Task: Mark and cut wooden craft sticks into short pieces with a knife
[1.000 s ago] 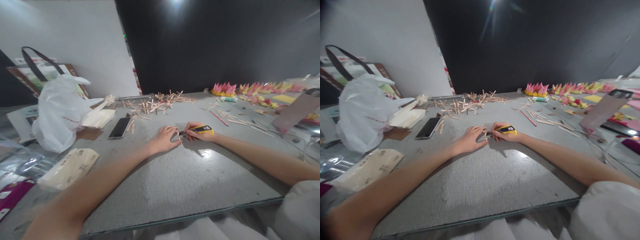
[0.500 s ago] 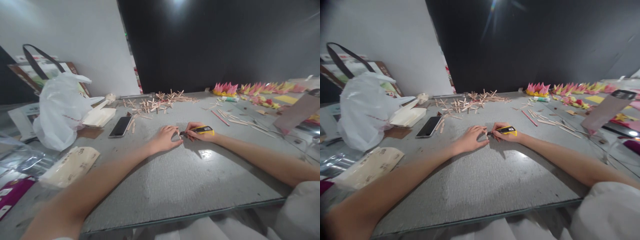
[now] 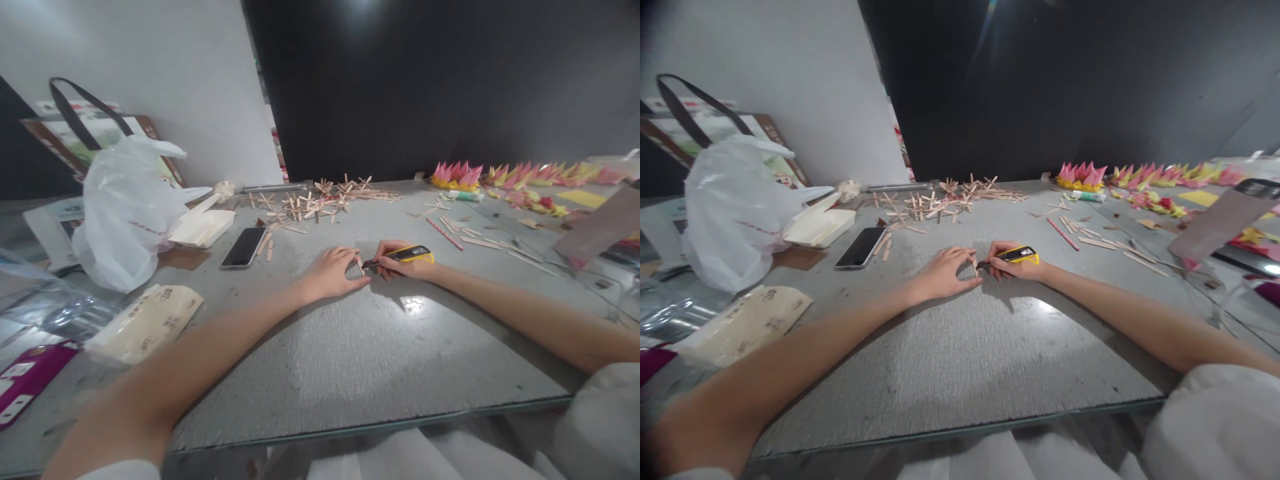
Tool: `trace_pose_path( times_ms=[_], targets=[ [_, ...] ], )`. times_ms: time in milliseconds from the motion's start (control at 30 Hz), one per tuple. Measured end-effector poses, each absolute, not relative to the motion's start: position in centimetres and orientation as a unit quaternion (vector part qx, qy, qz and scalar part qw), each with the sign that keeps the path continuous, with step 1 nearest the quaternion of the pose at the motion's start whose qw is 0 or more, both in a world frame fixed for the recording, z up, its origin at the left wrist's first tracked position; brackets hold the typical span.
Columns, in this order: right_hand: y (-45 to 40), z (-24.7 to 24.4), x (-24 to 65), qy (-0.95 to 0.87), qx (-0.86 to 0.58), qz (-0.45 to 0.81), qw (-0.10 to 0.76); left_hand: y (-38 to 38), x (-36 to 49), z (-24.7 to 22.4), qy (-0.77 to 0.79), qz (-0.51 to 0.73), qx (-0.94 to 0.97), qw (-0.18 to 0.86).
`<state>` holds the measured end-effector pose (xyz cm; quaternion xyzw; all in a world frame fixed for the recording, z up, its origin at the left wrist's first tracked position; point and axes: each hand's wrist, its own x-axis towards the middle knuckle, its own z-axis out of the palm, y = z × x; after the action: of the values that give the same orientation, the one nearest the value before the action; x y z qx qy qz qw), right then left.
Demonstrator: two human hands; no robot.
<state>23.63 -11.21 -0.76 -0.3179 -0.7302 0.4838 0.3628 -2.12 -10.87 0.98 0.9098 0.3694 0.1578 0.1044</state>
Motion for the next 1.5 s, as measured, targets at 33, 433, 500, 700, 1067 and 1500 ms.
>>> trace_pose_path(
  times_ms=[33,433,500,700,1067,1500],
  targets=[
    [-11.2,-0.8,23.6,-0.728,-0.321,0.485,0.363,-10.8,-2.1,0.9,0.368,0.156,0.911,0.106],
    [-11.5,-0.5,23.4,-0.73,-0.328,0.475,0.365,-10.8,-2.1,0.7,0.366,0.166,0.911,0.097],
    [-11.4,-0.7,23.5,-0.731,-0.327,0.474,0.367,-10.8,-2.0,0.6,0.363,0.167,0.911,0.098],
    [-11.4,-0.9,23.6,-0.73,-0.33,0.471,0.368,-10.8,-2.0,0.7,0.363,0.164,0.911,0.104],
    [-11.2,0.4,23.3,-0.661,-0.381,0.45,0.464,-10.9,-2.1,1.2,0.366,0.149,0.911,0.117],
    [-8.4,-0.7,23.9,-0.469,-0.416,0.52,0.58,-11.0,-2.1,1.3,0.364,0.148,0.913,0.105]
  ],
)
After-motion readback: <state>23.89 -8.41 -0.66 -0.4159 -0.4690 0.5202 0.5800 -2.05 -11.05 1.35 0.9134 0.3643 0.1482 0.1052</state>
